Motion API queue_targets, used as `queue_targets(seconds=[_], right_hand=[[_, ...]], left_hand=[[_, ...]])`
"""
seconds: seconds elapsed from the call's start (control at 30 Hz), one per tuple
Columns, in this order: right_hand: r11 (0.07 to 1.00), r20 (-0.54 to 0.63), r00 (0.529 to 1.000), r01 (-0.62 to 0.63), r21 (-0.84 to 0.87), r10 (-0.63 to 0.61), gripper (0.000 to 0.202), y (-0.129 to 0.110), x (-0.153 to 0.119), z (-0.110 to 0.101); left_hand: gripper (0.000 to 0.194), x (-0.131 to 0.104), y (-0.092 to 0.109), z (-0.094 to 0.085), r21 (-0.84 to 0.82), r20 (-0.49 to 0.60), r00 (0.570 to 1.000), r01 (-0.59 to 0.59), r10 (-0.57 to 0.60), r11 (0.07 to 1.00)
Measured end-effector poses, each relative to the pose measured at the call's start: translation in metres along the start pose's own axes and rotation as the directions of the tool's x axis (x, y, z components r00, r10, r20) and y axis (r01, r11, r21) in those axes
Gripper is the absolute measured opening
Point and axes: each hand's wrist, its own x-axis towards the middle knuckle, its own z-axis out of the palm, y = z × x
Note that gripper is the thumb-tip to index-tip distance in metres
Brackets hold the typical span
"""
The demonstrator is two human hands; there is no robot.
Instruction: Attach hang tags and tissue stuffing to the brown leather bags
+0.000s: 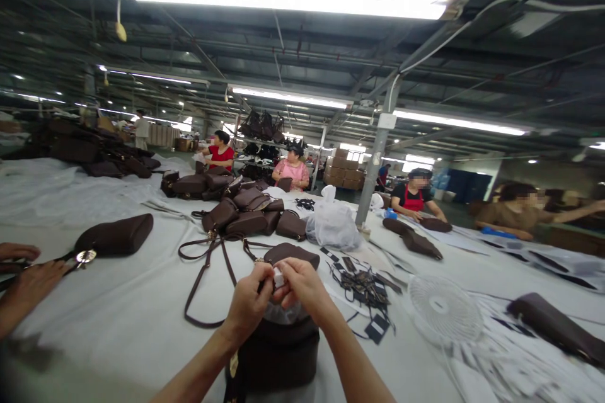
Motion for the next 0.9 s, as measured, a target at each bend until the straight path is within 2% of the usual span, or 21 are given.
queue_targets(seconds=[0.07,0.1,0.13,0.17,0.23,0.27,0.3,0.33,0.37,0.43,0.5,0.57,0.73,0.8,0.87,0.9], right_hand=[[0.951,0.002,0.996,0.086,-0.297,-0.09,0.021,-0.01,0.0,-0.002],[0.864,0.008,0.984,0.161,-0.477,-0.179,0.016,-0.014,-0.001,-0.002],[0.724,0.028,0.959,0.231,-0.65,-0.281,0.014,-0.019,-0.002,-0.001],[0.544,0.067,0.927,0.274,-0.793,-0.37,0.016,-0.023,-0.003,0.0],[0.192,0.151,0.876,0.263,-0.945,-0.457,0.017,-0.03,-0.004,0.002],[0.069,0.17,0.868,0.227,-0.971,-0.467,0.018,-0.034,-0.003,0.002],[-0.007,0.166,0.867,0.185,-0.983,-0.47,0.018,-0.038,-0.001,0.002],[-0.042,0.144,0.866,0.141,-0.989,-0.478,0.018,-0.042,0.001,0.001],[-0.044,0.11,0.862,0.102,-0.994,-0.494,0.019,-0.046,0.005,0.0],[0.017,0.052,0.85,0.071,-0.997,-0.524,0.019,-0.054,0.012,-0.003],[0.11,0.031,0.851,0.104,-0.988,-0.525,0.018,-0.06,0.018,-0.004],[0.182,0.031,0.863,0.142,-0.973,-0.504,0.017,-0.064,0.022,-0.003],[0.24,-0.013,0.858,0.13,-0.962,-0.513,0.019,-0.063,0.031,-0.001],[0.374,-0.079,0.872,0.123,-0.919,-0.482,0.02,-0.058,0.032,-0.004],[0.555,-0.128,0.919,0.111,-0.824,-0.374,0.022,-0.051,0.029,-0.009],[0.625,-0.117,0.945,0.106,-0.773,-0.306,0.027,-0.048,0.025,-0.011]], left_hand=[[0.015,0.002,-0.002,0.001,-0.003,0.005,1.0,0.001,-0.001,1.0],[0.015,0.004,-0.003,0.001,-0.006,0.01,1.0,0.0,0.0,1.0],[0.014,0.005,-0.004,0.001,-0.008,0.017,1.0,-0.002,0.002,1.0],[0.013,0.006,-0.005,0.0,-0.012,0.026,1.0,-0.003,0.004,1.0],[0.013,0.01,-0.006,-0.004,-0.024,0.066,0.998,-0.016,0.018,1.0],[0.014,0.012,-0.006,-0.007,-0.03,0.106,0.994,-0.038,0.041,0.999],[0.014,0.014,-0.006,-0.01,-0.036,0.15,0.986,-0.065,0.07,0.997],[0.016,0.016,-0.006,-0.014,-0.043,0.192,0.976,-0.091,0.097,0.995],[0.018,0.019,-0.006,-0.018,-0.05,0.232,0.966,-0.108,0.117,0.993],[0.019,0.024,-0.006,-0.025,-0.072,0.307,0.94,-0.131,0.147,0.989],[0.021,0.029,-0.006,-0.029,-0.103,0.38,0.905,-0.164,0.191,0.981],[0.037,0.032,-0.006,-0.03,-0.135,0.437,0.867,-0.201,0.24,0.97],[0.035,0.037,-0.002,-0.034,-0.207,0.524,0.823,-0.13,0.222,0.97],[0.034,0.04,-0.002,-0.038,-0.235,0.555,0.807,-0.082,0.203,0.969],[0.033,0.042,-0.005,-0.041,-0.255,0.54,0.825,-0.026,0.165,0.967],[0.034,0.044,-0.008,-0.042,-0.271,0.522,0.84,-0.006,0.152,0.963]])
